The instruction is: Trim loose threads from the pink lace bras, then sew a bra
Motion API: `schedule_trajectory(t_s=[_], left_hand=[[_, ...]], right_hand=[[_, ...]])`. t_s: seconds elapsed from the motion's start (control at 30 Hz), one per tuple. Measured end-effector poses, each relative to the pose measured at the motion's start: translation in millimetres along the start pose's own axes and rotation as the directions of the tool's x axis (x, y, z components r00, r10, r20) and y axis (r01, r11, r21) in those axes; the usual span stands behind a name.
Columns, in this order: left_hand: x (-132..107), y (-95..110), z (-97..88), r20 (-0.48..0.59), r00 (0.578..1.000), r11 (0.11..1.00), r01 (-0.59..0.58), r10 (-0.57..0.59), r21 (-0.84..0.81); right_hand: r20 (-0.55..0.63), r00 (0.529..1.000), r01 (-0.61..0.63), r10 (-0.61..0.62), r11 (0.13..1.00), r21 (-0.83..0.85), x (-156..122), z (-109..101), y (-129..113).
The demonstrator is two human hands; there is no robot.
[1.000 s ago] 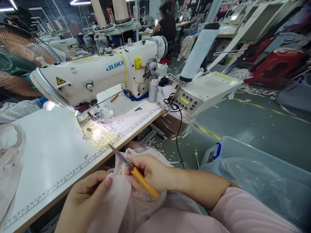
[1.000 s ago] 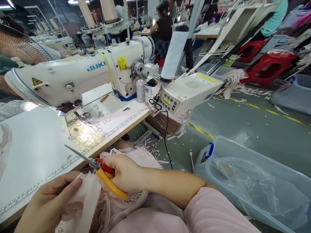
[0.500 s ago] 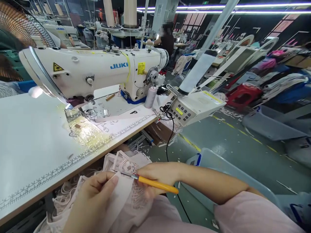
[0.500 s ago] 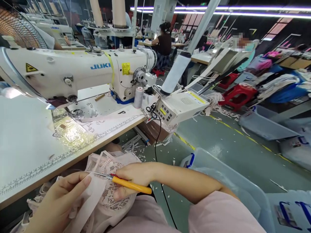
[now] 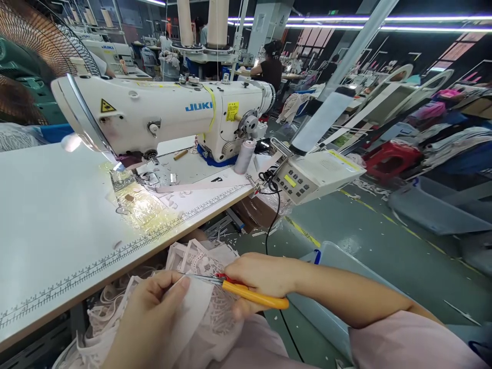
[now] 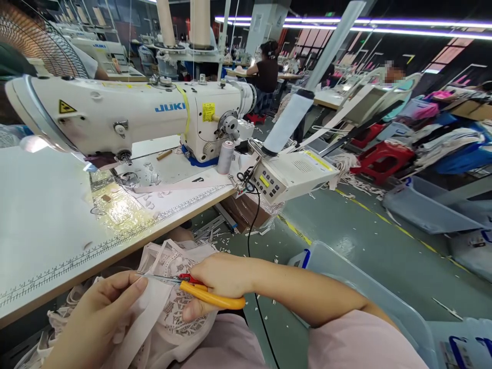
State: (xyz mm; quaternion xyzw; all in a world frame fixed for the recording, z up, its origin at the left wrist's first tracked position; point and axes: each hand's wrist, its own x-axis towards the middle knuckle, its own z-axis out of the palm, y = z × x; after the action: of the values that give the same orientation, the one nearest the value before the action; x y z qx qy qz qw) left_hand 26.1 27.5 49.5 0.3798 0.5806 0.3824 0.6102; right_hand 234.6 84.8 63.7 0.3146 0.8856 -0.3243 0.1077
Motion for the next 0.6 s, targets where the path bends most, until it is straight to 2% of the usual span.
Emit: schedule_trajectory(t_s=[0.13,0.3,0.47,0.6], left_hand=[[1.2,-2.3,-1.6,0.02,0.999,0.999,0.033,-0.032,-0.011],[6.5,-9.7,-6.3,0.044,0.999,1.0,-0.011,0.011,0.004],[8.8,-9.5,-9.9,0.095,0.996,0.997,-0.01,0.004,0.071],[7.9,-6.6,-9.5,0.075,0.996,0.993,-0.061,0.054,0.102]], right_hand=[[-0.009,1.0,-0.017,0.017,1.0,-0.002,-1.2,0.8,-1.1],[-0.046,0.998,-0.05,0.05,0.999,-0.006,-1.9,1.5,-2.5],[-0.069,0.995,-0.069,0.069,0.998,0.003,-0.7,2.8,-2.1],[-0.082,0.993,-0.086,0.083,0.996,-0.031,1.0,4.4,0.0]])
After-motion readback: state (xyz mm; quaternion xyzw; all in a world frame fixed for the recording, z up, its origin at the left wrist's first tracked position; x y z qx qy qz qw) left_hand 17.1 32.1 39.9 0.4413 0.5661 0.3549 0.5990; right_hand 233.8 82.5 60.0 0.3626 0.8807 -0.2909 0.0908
